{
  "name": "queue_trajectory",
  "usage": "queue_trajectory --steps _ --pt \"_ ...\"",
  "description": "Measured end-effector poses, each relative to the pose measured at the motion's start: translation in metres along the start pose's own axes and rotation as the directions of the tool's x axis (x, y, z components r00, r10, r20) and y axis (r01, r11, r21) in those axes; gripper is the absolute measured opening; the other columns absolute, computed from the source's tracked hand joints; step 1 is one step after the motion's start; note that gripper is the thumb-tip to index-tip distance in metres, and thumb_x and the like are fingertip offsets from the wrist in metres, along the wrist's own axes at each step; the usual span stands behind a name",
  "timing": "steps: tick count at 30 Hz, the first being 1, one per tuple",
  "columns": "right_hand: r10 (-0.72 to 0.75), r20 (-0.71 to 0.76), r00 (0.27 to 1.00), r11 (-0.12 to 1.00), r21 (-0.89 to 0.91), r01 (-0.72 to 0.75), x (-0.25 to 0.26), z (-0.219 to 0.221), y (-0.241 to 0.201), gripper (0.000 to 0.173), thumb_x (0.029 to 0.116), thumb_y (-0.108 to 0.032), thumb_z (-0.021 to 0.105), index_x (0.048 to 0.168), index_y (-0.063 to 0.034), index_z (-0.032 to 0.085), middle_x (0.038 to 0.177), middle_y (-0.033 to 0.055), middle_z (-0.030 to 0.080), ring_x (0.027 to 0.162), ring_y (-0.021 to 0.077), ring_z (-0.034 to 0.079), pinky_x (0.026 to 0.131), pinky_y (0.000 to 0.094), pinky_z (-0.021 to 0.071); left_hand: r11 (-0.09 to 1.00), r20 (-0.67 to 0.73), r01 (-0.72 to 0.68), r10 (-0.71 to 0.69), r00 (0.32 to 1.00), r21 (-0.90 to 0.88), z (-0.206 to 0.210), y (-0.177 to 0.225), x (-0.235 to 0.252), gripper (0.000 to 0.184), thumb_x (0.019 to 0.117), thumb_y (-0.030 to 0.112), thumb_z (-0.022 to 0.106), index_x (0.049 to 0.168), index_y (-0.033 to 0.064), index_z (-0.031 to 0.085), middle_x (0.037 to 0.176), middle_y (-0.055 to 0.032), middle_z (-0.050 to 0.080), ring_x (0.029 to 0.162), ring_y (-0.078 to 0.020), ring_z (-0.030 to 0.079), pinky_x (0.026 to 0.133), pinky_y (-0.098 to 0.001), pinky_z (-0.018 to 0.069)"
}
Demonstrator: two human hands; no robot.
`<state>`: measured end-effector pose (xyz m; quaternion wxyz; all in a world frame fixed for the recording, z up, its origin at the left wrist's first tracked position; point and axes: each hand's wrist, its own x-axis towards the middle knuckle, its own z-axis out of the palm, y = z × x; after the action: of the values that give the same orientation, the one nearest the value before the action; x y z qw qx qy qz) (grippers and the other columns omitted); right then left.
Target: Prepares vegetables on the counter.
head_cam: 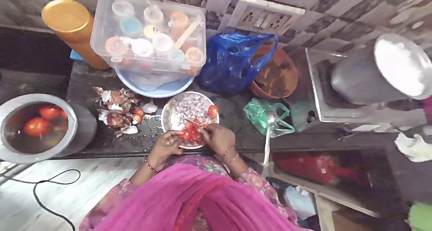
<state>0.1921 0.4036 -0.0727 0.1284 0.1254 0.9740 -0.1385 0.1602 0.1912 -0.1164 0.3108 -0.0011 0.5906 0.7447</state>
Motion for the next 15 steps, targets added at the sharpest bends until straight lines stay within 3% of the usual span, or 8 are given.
queue_trajectory --steps 3,6,8,12,15 --pt "-0.123 -0.036 0.992 0.967 0.219 0.128 -0.003 -0.002 0.008 0.039 0.1059 -0.035 0.05 0.112 -0.0043 0.074 0.103 0.0158 0.073 0.096 0.0329 0.071 0.083 0.054 0.0551 1.0 0.018 -0.031 0.031 0.999 -0.005 -0.002 0.0 0.0 0.041 0.0745 -0.009 0.07 0.114 0.0008 0.064 0.097 0.0014 0.071 0.084 -0.0044 0.068 0.076 -0.0219 0.0583" --pt "-0.325 -0.058 0.944 0.809 0.501 0.309 -0.01 0.002 0.011 0.033 0.1056 -0.021 0.043 0.105 0.0021 0.067 0.078 0.011 0.064 0.07 0.0187 0.062 0.067 0.0385 0.0527 0.997 0.071 -0.066 0.068 0.995 -0.041 -0.002 0.003 -0.002 0.036 0.076 -0.009 0.069 0.109 0.0035 0.066 0.096 0.0041 0.073 0.084 -0.0032 0.069 0.077 -0.0208 0.0585" --pt "-0.395 0.007 0.919 0.738 0.598 0.313 -0.016 0.002 0.008 0.033 0.1047 -0.022 0.045 0.102 0.0031 0.066 0.078 0.0083 0.063 0.069 0.0125 0.059 0.067 0.0321 0.0509 0.995 0.136 -0.092 0.097 0.986 -0.043 -0.001 0.005 -0.003 0.036 0.0738 -0.009 0.07 0.107 0.0068 0.066 0.095 0.0071 0.073 0.084 -0.0016 0.069 0.078 -0.0202 0.0581" --pt "-0.449 0.011 0.894 0.698 0.629 0.342 -0.017 0.013 0.007 0.044 0.0936 -0.039 0.067 0.1 0.0046 0.063 0.078 0.0081 0.063 0.068 0.0126 0.059 0.065 0.0321 0.0511 0.988 0.298 -0.112 0.138 0.945 -0.102 -0.004 0.009 -0.002 0.04 0.0713 -0.01 0.073 0.106 0.0097 0.07 0.098 0.0068 0.074 0.09 -0.0032 0.07 0.083 -0.0223 0.0583" --pt "-0.492 0.028 0.87 0.694 0.616 0.373 -0.018 0.013 0.003 0.05 0.0918 -0.044 0.067 0.102 0.0052 0.064 0.079 0.0099 0.065 0.07 0.0152 0.062 0.067 0.0348 0.0526 0.992 0.331 -0.093 0.116 0.936 -0.087 -0.001 0.015 -0.004 0.035 0.0739 -0.008 0.074 0.104 0.0107 0.069 0.097 0.0083 0.074 0.09 -0.0021 0.07 0.084 -0.0216 0.0582"
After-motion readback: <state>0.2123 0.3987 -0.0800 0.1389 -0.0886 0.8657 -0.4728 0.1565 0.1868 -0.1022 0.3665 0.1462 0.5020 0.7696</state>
